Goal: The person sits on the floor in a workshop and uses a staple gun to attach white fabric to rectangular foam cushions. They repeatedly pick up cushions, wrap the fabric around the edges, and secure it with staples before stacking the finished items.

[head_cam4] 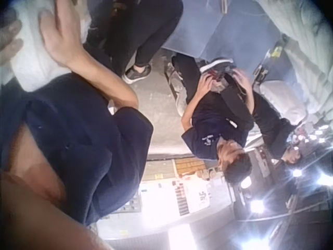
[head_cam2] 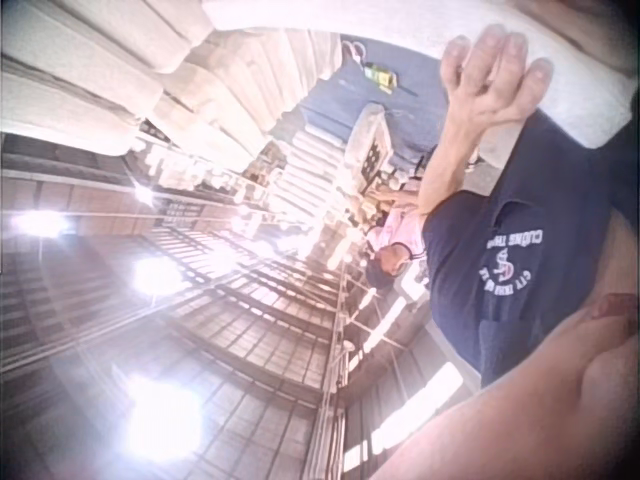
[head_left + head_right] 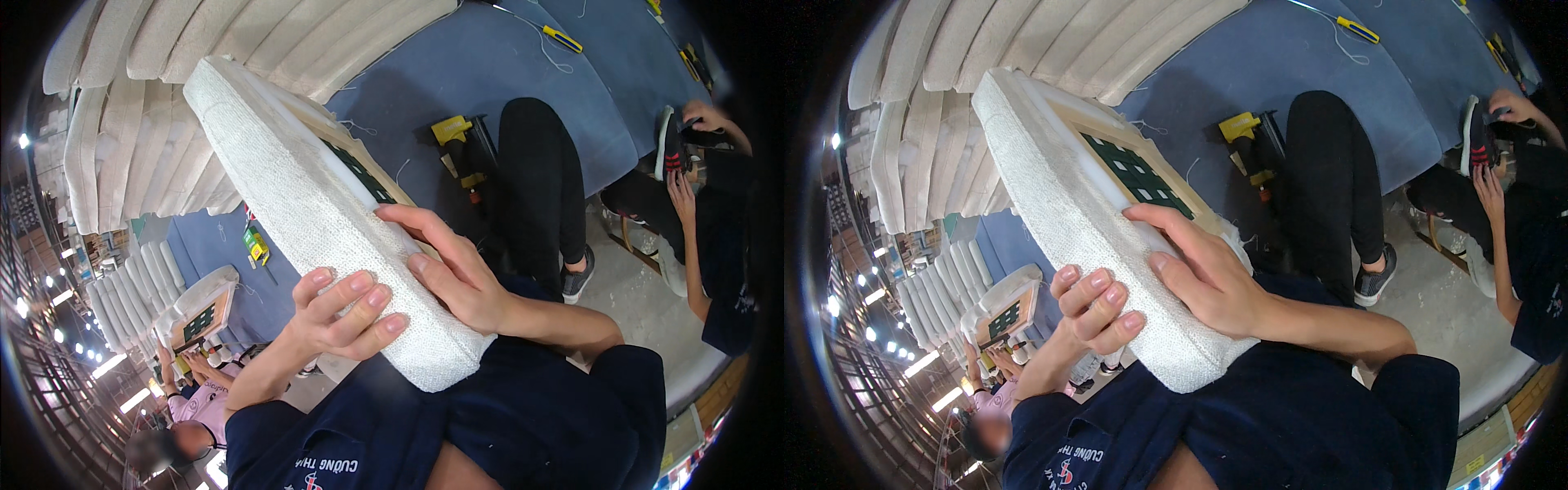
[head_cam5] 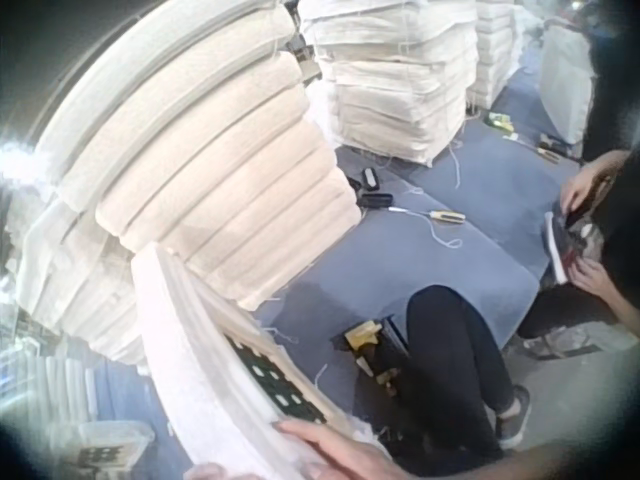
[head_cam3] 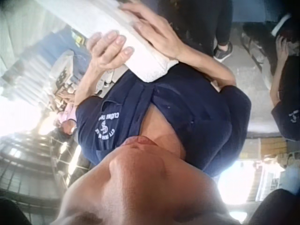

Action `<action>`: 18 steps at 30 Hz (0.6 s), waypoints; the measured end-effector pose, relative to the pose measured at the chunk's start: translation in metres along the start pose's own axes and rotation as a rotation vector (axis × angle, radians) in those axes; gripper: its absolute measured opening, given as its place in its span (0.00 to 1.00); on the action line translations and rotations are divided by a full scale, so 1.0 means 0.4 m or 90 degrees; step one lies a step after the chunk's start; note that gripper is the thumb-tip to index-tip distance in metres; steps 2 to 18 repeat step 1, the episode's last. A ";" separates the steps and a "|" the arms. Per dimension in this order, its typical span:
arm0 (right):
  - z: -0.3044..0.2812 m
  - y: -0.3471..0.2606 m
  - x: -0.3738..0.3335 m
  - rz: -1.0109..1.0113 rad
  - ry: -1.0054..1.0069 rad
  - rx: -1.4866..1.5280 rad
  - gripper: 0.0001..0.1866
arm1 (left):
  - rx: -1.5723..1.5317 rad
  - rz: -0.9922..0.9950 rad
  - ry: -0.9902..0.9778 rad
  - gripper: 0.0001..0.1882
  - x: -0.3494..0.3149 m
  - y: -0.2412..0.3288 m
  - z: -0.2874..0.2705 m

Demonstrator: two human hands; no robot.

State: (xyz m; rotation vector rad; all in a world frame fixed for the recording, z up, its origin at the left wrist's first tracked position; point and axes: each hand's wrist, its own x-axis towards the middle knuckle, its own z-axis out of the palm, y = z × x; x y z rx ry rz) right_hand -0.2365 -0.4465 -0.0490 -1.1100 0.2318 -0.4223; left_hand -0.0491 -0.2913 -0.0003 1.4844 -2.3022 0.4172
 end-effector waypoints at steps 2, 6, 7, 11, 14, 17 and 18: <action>-0.010 -0.009 0.001 0.019 -0.023 0.010 0.30 | 0.013 0.000 0.011 0.27 -0.004 0.002 0.007; -0.010 -0.009 0.001 0.019 -0.023 0.010 0.30 | 0.013 0.000 0.011 0.27 -0.004 0.002 0.007; -0.010 -0.009 0.001 0.019 -0.023 0.010 0.30 | 0.013 0.000 0.011 0.27 -0.004 0.002 0.007; -0.010 -0.009 0.001 0.019 -0.023 0.010 0.30 | 0.013 0.000 0.011 0.27 -0.004 0.002 0.007; -0.010 -0.009 0.001 0.019 -0.023 0.010 0.30 | 0.013 0.000 0.011 0.27 -0.004 0.002 0.007; -0.010 -0.009 0.001 0.019 -0.023 0.010 0.30 | 0.013 0.000 0.011 0.27 -0.004 0.002 0.007; -0.010 -0.009 0.001 0.019 -0.023 0.010 0.30 | 0.013 0.000 0.011 0.27 -0.004 0.002 0.007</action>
